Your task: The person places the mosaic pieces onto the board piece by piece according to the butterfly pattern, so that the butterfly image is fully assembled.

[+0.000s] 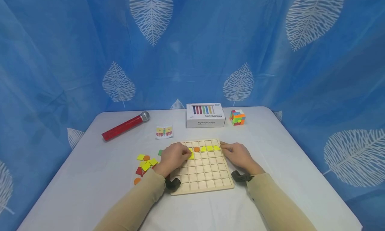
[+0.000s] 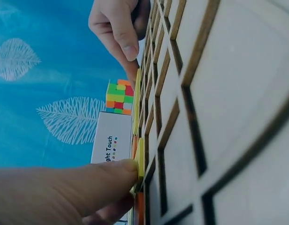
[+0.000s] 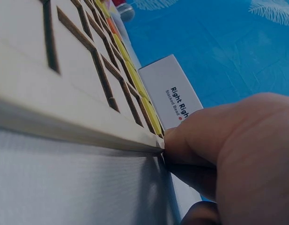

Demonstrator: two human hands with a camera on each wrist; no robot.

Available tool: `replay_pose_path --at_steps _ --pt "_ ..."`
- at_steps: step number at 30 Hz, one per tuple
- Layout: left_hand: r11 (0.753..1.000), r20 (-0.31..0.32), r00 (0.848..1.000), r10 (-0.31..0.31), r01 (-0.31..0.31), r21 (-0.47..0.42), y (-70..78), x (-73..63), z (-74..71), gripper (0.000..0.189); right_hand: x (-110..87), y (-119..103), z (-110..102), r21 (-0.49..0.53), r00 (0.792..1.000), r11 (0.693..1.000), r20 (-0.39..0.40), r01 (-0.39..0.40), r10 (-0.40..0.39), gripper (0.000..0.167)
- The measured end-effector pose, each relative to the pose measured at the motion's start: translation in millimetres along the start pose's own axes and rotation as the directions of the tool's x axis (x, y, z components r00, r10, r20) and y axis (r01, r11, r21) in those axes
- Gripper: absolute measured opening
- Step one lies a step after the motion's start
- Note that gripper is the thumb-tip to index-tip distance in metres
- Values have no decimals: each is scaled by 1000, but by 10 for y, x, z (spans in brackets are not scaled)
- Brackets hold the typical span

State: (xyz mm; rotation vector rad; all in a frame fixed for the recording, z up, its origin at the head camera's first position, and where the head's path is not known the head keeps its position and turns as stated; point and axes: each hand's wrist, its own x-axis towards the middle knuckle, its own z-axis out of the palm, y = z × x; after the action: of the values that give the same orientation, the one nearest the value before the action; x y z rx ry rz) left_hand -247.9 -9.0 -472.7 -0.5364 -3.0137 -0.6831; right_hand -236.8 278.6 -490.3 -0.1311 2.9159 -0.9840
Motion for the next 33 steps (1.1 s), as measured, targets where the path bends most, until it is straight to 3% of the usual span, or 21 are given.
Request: replay_pose_path --at_steps 4,8,13,16,20,24,28,33 --pt "1000 -7 1000 -12 12 -8 -9 -16 -67 10 8 -10 5 11 1000 1000 0 -9 9 40" --pt "991 -44 993 -107 103 -91 -113 -57 -292 17 20 -5 23 14 1000 1000 -10 2 -1 39" --pt "952 -52 965 -258 245 -182 -542 -249 -674 29 19 -14 41 7 1000 1000 -2 2 -2 40" --pt "929 -38 947 -319 305 -210 -855 -416 -805 33 18 -14 20 0 1000 1000 3 -5 5 40" --pt "894 -36 920 -390 369 -255 -1176 -564 -824 34 29 -10 -20 -28 1000 1000 0 10 -10 40" --pt "868 -19 907 -421 397 -298 -1345 -608 -768 36 21 -25 -25 -32 1000 999 -2 8 -8 40" --pt "870 13 910 -415 402 -286 -1382 -626 -738 37 1 -32 -12 -31 1000 1000 2 2 -2 40" --pt "884 31 915 -403 398 -245 -1282 -613 -706 37 10 -29 -2 -35 1000 999 3 -6 6 41"
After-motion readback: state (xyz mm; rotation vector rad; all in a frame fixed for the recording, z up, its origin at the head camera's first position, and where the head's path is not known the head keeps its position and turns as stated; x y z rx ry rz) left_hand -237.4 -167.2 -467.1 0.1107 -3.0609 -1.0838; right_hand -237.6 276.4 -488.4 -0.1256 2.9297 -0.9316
